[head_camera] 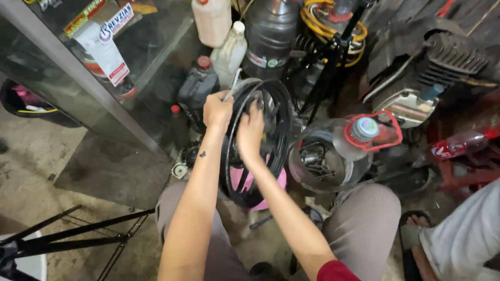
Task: Cleaning a motorcycle wheel rim using a sponge and cleaning agent in a workshop environment.
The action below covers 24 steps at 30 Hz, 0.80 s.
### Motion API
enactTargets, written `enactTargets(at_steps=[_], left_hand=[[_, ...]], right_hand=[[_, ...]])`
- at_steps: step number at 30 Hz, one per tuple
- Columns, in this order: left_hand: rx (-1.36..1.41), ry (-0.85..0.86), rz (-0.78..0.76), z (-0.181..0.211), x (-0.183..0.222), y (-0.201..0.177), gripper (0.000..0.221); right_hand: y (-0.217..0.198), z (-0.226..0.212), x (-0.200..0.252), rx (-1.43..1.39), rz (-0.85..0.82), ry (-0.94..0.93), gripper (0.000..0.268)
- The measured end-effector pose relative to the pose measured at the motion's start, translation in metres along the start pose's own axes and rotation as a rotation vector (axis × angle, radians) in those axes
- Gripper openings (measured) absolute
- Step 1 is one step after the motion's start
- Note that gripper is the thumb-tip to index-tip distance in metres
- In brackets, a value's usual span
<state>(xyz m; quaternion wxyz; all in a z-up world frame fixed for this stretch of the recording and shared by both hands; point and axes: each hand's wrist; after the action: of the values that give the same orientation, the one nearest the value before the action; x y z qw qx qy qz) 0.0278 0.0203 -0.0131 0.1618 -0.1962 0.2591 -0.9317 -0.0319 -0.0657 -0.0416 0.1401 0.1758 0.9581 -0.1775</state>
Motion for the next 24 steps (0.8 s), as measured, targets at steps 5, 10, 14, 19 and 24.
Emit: enactTargets(at_steps=[5, 10, 14, 19, 24], left_hand=[[-0.027, -0.008, 0.057, -0.002, -0.004, -0.002, 0.033], [-0.113, 0.024, 0.062, 0.006, 0.005, 0.002, 0.031], [-0.091, 0.045, 0.092, 0.023, 0.032, -0.002, 0.032], [-0.099, 0.079, 0.152, 0.029, 0.042, 0.0, 0.03], [-0.135, 0.066, 0.177, 0.026, 0.032, 0.015, 0.031]], right_hand=[[-0.022, -0.022, 0.075, -0.007, -0.194, -0.05, 0.059], [-0.021, -0.014, 0.079, -0.026, -0.175, -0.058, 0.054], [-0.006, 0.011, 0.022, -0.106, 0.07, -0.032, 0.048], [0.027, 0.13, -0.081, -0.074, 0.167, 0.038, 0.042], [-0.008, -0.006, -0.012, -0.511, 0.175, 0.301, 0.062]])
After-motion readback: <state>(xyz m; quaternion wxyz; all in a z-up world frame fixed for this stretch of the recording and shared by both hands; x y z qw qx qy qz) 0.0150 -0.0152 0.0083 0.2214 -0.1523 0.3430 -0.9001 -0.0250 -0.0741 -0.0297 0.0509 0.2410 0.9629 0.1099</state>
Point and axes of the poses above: each hand's wrist, its own x-axis away from the middle knuckle, its own y-axis out of the palm, z = x × y, and after that the axes turned 3 degrees about -y, right-handed
